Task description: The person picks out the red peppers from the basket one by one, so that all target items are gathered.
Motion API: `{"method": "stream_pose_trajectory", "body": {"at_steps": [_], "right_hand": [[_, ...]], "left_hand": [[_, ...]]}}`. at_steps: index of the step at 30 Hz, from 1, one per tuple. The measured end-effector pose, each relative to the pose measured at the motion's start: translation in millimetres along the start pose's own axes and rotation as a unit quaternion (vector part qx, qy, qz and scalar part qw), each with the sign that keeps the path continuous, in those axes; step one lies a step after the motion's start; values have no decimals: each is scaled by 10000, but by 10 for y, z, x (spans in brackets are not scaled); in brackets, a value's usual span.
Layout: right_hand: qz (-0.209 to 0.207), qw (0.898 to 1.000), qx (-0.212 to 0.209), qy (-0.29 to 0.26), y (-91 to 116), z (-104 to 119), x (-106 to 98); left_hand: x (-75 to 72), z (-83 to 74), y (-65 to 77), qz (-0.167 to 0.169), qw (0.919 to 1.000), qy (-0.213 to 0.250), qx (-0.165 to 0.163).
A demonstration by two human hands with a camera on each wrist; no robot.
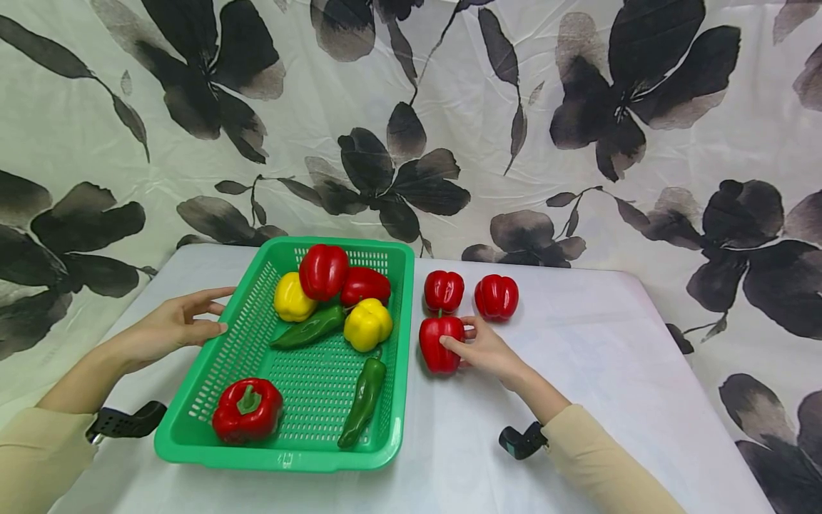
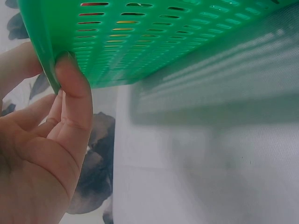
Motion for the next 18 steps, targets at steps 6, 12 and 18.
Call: {"method": "stream_pose_trajectory", "body": {"at_steps": [6, 12, 18], "right_hand": [[84, 10000, 11, -28, -32, -28, 24], [61, 10000, 14, 26, -56, -44, 29], [81, 9999, 69, 25, -68, -54, 27]], "left_hand": [[-4, -3, -1, -9, 10000, -10, 0], [-2, -6, 4, -13, 10000, -11, 1], [-2, -6, 6, -24, 10000, -49, -11]]}}
Point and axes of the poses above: each hand's wrist, its own y-axis away from the middle knuckle, its own x-axis out of the palm, z = x × y, the point moved 9 cm from there along -y, towards the middle knuckle, and after that the axes turned 13 degrees about x, right-handed, at the moved point
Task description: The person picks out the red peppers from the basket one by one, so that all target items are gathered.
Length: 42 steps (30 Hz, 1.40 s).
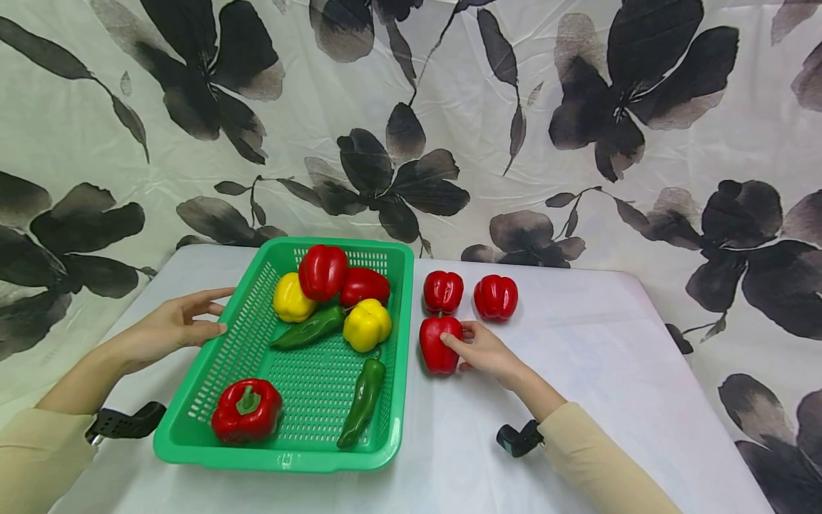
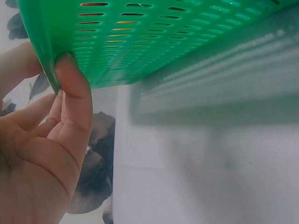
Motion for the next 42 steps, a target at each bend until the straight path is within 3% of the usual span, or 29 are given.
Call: {"method": "stream_pose_trajectory", "body": {"at_steps": [13, 35, 42], "right_hand": [[435, 9979, -16, -472, 10, 3, 28], [352, 9989, 54, -306, 18, 2, -25], [150, 9997, -209, -27, 82, 81, -141]], "left_hand": [[-3, 15, 0, -4, 10000, -17, -27], [-3, 6, -10, 6, 10000, -37, -29], [-2, 16, -7, 14, 10000, -25, -33]]}}
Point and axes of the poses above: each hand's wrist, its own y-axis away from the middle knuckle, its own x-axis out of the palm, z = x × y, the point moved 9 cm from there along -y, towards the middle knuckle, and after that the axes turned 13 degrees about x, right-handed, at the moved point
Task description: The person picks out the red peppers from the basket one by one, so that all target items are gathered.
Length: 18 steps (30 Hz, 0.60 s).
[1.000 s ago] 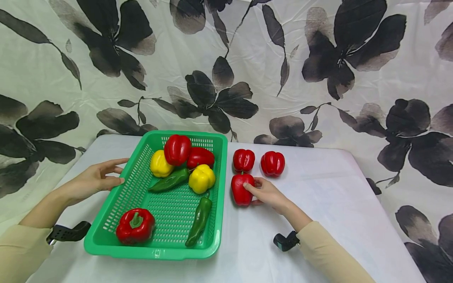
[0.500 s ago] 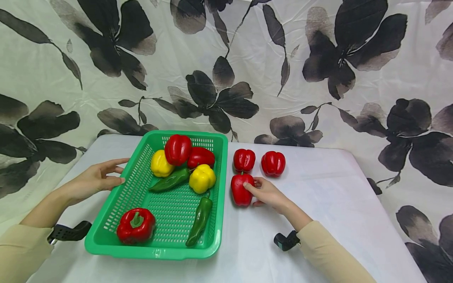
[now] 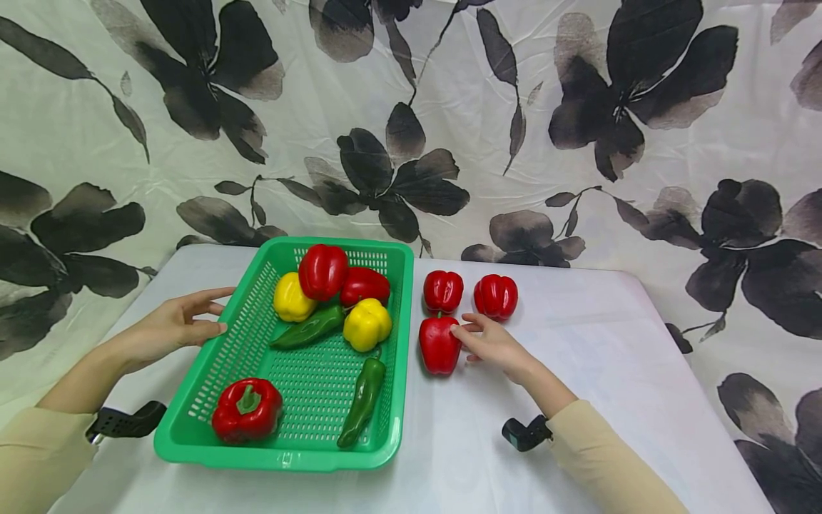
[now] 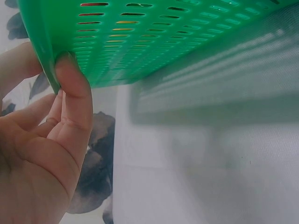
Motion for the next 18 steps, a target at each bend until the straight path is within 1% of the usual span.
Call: {"method": "stream_pose_trajectory", "body": {"at_steps": [5, 18], "right_hand": [[-158, 9995, -201, 198, 54, 92, -81], [-565, 9948, -781, 323, 200, 418, -264]], "left_hand": [[0, 0, 7, -15, 10000, -25, 8], [1, -2, 11, -21, 10000, -47, 6]]}}
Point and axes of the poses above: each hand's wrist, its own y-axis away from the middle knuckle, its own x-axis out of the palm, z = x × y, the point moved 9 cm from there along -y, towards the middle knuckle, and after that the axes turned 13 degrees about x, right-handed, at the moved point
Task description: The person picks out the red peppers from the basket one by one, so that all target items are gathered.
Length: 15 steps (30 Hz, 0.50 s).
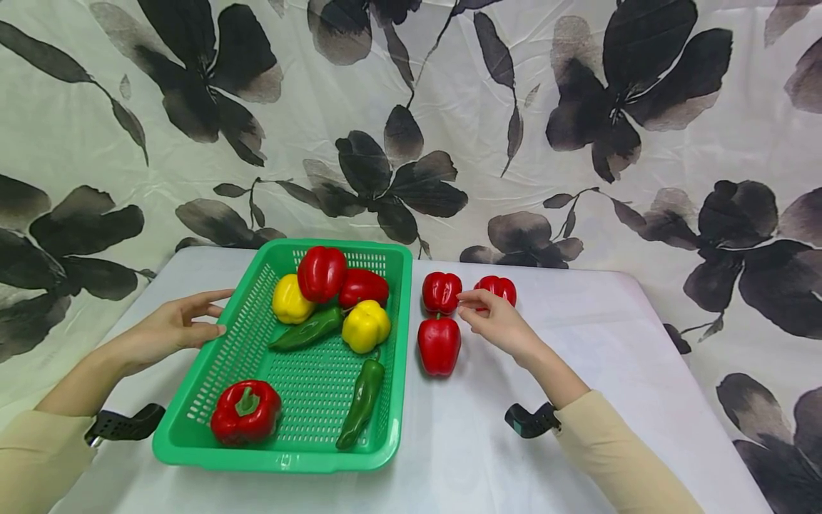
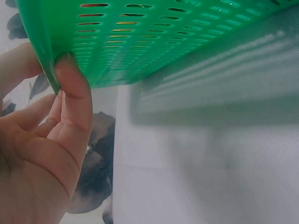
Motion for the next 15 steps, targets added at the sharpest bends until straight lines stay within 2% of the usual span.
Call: {"method": "stream_pose_trajectory", "body": {"at_steps": [5, 15], "right_hand": [[0, 9997, -231, -14, 23, 141, -5], [58, 9992, -365, 151, 87, 433, 86]], "left_hand": [[0, 5, 6, -16, 10000, 8, -12], [3, 7, 7, -38, 10000, 5, 1]]}}
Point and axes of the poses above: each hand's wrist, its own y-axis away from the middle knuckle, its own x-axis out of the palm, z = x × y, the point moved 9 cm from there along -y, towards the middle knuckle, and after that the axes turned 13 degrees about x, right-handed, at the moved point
